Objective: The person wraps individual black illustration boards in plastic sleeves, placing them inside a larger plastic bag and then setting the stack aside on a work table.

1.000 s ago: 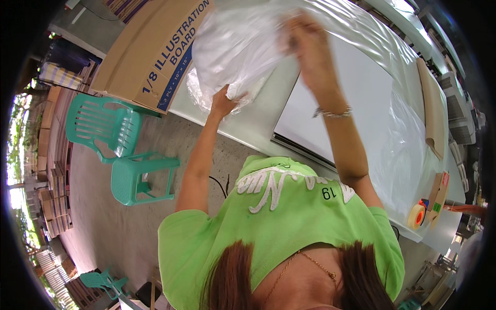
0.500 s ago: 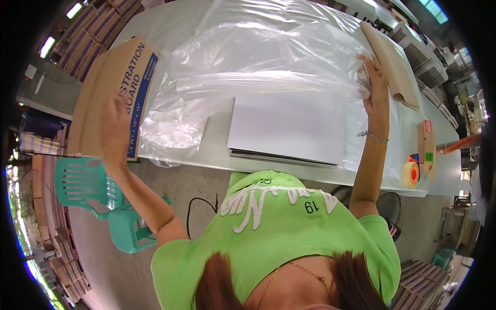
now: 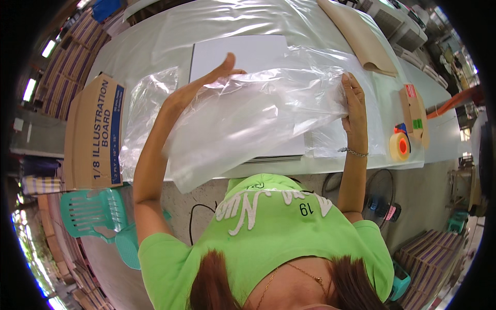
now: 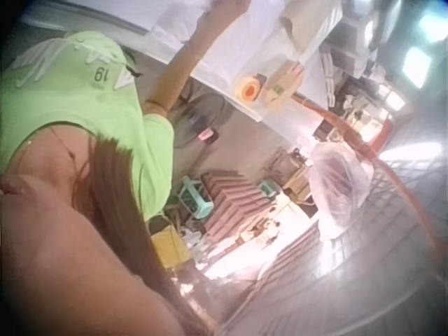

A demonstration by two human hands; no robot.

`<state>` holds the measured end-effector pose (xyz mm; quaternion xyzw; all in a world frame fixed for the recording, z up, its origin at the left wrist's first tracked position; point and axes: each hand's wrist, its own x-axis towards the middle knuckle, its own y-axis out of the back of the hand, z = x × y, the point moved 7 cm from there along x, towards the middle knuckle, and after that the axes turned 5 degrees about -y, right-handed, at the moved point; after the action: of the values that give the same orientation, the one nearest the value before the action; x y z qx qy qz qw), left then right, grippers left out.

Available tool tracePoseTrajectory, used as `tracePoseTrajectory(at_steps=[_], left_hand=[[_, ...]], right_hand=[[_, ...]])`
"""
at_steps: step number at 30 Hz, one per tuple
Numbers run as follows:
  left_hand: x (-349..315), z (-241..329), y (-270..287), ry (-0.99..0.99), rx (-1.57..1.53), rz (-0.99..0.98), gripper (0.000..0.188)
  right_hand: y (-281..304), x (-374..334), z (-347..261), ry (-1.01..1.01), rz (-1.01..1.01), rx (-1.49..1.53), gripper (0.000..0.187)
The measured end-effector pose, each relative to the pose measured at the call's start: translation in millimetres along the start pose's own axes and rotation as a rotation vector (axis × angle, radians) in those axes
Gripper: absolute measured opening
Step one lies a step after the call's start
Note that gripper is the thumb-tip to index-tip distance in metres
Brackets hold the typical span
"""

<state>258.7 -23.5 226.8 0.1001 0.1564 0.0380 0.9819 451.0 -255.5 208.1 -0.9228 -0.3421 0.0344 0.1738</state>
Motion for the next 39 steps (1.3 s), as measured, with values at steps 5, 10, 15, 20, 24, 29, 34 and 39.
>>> tracePoseTrajectory(at_steps=[5,10,15,20,24,29,34,39], left_hand=[[-2,27,-17,-0.105,-0.087,0.203,0.113],[7,25,-27,-0.095,-0.024,0.105,0.075],[12,25,-25,-0.131,-0.173,0.080,0.036],[12,24,-30,-0.126,-0.159,0.143,0.025],[12,18,-35,-0.156,-0.174,0.098,0.024],[11,14,-45,-0.134,-0.217,0.033,0.026],[6,14,-44,-0.126,-0.409,0.081,0.029],[1,7,-32,-0.127,-0.410,0.063,0.033]], right_hand=[[38,-3,7,-0.030,0.032,0.028,0.021],[52,-4,13,-0.074,0.082,-0.011,0.021],[59,-8,26,-0.133,0.143,-0.030,0.021],[79,-14,52,-0.181,0.146,-0.417,0.017],[18,-26,-4,0.437,0.263,-0.895,0.021],[-85,-41,-38,0.579,-0.185,-0.841,0.038],[-127,-40,-23,0.567,-0.391,-0.805,0.049],[-139,-38,-16,0.606,-0.350,-0.709,0.043]])
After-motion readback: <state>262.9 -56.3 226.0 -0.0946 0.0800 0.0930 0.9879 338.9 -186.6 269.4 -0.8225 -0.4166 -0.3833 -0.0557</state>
